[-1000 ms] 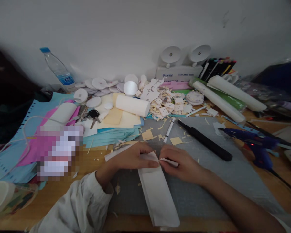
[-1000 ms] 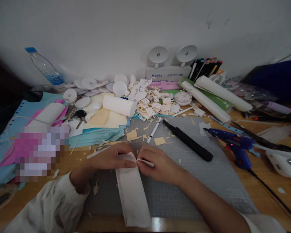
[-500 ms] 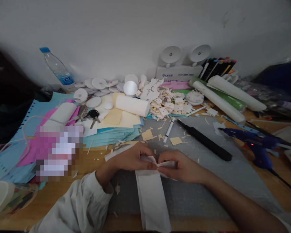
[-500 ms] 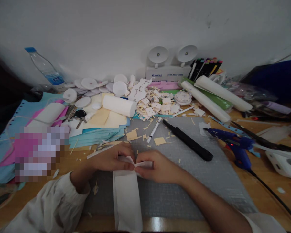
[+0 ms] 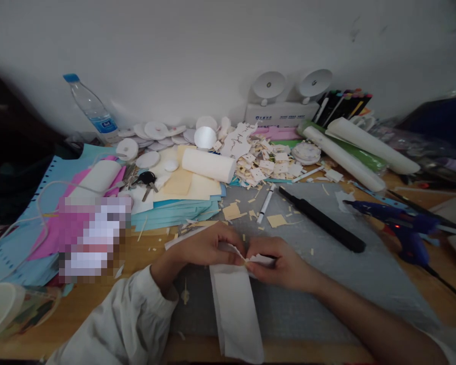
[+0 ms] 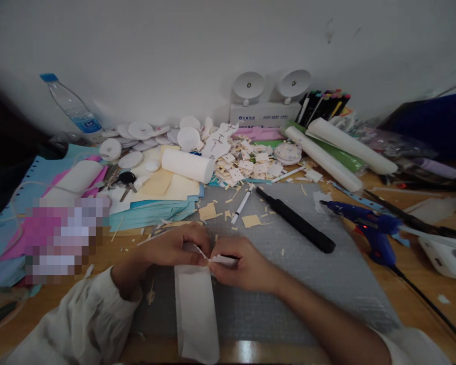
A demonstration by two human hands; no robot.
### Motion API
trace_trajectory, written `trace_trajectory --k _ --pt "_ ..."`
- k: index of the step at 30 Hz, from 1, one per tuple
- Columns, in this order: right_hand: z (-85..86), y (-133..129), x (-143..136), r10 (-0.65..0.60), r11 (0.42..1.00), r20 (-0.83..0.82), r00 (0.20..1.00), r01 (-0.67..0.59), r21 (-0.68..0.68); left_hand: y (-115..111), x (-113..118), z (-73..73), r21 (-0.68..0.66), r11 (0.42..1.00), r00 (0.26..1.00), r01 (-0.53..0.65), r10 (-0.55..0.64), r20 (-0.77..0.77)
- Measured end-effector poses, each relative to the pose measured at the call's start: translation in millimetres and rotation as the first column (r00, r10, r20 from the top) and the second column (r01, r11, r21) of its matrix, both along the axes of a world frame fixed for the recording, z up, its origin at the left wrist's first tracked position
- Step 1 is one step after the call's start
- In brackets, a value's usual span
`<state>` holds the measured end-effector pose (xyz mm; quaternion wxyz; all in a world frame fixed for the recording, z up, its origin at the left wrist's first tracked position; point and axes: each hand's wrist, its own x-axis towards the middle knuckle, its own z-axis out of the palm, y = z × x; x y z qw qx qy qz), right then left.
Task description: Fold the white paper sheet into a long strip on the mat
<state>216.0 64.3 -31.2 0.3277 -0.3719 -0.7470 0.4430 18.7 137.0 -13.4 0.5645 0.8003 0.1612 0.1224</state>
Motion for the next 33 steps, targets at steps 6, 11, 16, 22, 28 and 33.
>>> trace_trajectory --k 6,11,16,22,28,33 --pt "-4.0 0 -3 0.007 1.0 -0.027 1.0 -0.007 -0.027 1 1 -0.8 -0.007 0.999 0.999 0.05 -0.05 -0.003" --pt "-4.5 0 0 0.012 0.996 -0.053 0.999 -0.016 -0.085 3 0 1.5 -0.014 0.997 0.997 0.071 -0.071 -0.014" --pt "-2.0 1 8 -0.081 0.972 -0.067 0.994 0.064 -0.226 5 -4 4.0 -0.043 0.998 0.997 0.051 -0.053 -0.059" --pt "-3.1 8 8 -0.259 0.897 -0.134 0.957 0.186 -0.401 6 -5 3.1 -0.04 0.999 0.99 -0.001 -0.005 -0.139" --pt "-14.6 13 11 -0.5 0.761 -0.2 0.843 0.316 -0.567 -8 -2 8.9 0.008 0.985 0.957 -0.174 0.171 -0.232" --pt "-13.0 15 11 -0.54 0.736 -0.212 0.815 0.334 -0.589 -33 -28 24.4 0.412 0.716 0.782 -0.564 0.623 -0.012"
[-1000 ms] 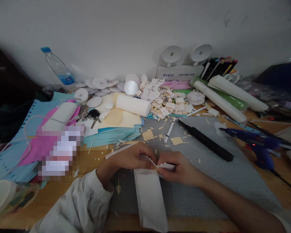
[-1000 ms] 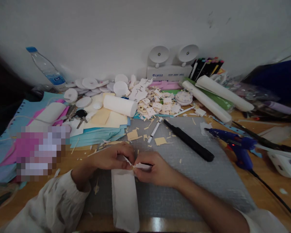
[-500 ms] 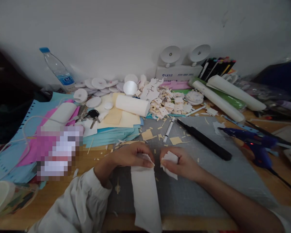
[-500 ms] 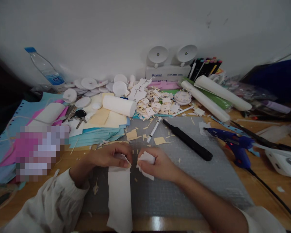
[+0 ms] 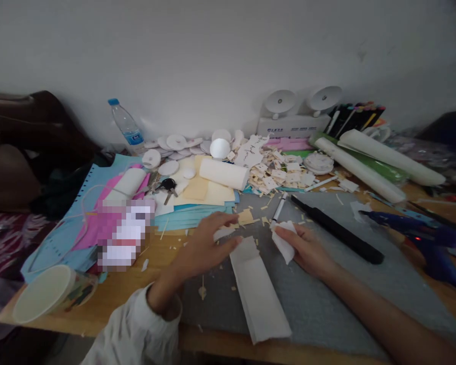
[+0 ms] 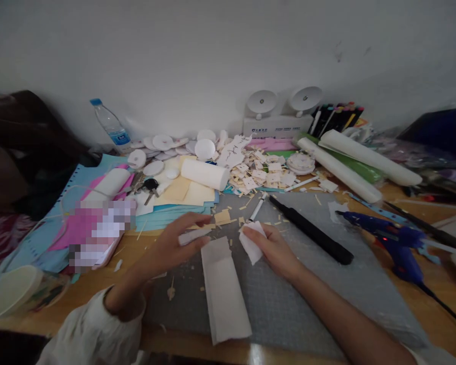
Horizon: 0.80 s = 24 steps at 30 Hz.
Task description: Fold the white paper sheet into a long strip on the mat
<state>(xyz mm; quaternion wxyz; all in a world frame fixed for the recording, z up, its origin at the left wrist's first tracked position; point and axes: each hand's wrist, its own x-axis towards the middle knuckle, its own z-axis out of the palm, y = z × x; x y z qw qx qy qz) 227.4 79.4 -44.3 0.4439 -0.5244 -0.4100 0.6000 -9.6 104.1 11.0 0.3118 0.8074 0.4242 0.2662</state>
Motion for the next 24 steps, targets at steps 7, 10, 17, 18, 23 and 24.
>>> trace_trajectory --k 7,10,17,18,23,24 --pt "11.0 -3 -4 0.008 1.0 0.006 1.0 -0.008 -0.007 -7 -108 -1.1 0.471 0.594 0.554 -0.652 0.797 -0.239" --pt "11.5 -4 -5 0.014 1.0 0.015 1.0 -0.014 -0.002 -2 -136 -7.4 0.528 0.482 0.298 -0.699 0.868 -0.398" --pt "5.8 -2 -2 0.025 1.0 0.022 0.999 -0.025 -0.001 10 -143 -10.6 0.45 0.52 0.208 -0.726 0.789 -0.578" --pt "5.2 -2 -2 0.024 1.0 0.024 0.999 -0.024 -0.002 11 -143 -10.8 0.462 0.526 0.209 -0.714 0.79 -0.577" --pt "3.0 -1 -1 0.025 1.0 0.028 0.999 -0.025 -0.012 13 -142 -13.1 0.51 0.507 0.184 -0.694 0.811 -0.556" --pt "2.5 -1 -1 0.026 1.0 0.029 0.999 -0.026 -0.015 14 -141 -13.1 0.512 0.5 0.184 -0.698 0.816 -0.547"
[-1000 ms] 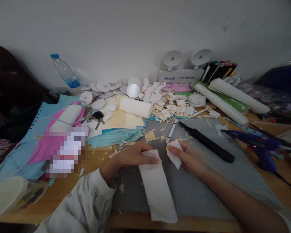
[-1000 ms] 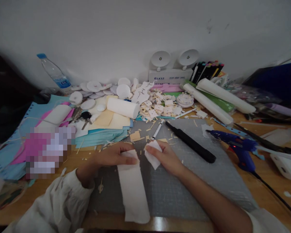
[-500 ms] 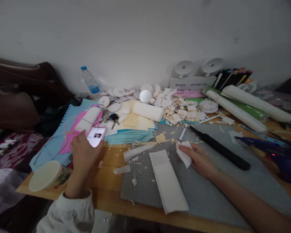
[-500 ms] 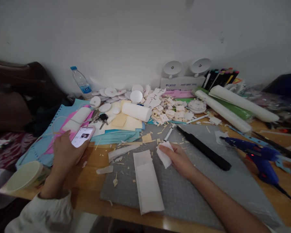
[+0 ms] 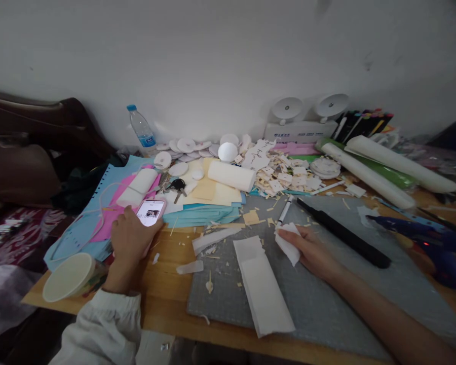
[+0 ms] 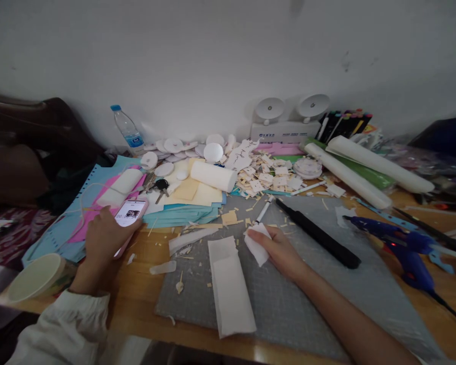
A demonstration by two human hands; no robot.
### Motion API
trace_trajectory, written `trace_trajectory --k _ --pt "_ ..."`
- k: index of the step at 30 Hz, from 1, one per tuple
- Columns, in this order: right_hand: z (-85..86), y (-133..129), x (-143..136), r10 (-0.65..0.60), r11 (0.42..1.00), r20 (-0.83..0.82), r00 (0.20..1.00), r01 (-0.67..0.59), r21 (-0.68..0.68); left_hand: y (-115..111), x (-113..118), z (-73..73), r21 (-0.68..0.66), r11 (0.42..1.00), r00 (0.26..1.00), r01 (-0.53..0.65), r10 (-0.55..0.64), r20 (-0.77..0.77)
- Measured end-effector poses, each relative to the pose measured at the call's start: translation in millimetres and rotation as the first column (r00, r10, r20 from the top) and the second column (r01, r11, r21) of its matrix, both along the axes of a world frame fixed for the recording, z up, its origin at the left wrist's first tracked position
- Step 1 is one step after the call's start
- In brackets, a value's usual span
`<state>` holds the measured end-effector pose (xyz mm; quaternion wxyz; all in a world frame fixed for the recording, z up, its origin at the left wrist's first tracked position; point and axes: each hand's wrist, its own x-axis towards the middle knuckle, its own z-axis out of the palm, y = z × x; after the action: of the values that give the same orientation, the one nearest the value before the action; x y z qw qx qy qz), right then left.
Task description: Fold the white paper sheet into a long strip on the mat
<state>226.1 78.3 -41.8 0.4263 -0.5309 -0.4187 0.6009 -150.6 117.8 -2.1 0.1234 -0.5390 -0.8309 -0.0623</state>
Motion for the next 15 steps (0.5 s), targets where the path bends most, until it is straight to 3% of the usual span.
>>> trace_trajectory --k 8,15 --pt "-2.2 -1.2 1.0 0.003 1.0 0.006 1.0 -0.003 -0.017 -0.6 7.3 7.3 0.002 0.999 0.994 -0.047 0.047 0.1" --pt "-3.8 -0.1 1.7 0.003 1.0 0.013 1.0 -0.003 -0.016 -0.3 8.0 5.3 -0.011 0.998 0.992 -0.058 0.059 0.112"
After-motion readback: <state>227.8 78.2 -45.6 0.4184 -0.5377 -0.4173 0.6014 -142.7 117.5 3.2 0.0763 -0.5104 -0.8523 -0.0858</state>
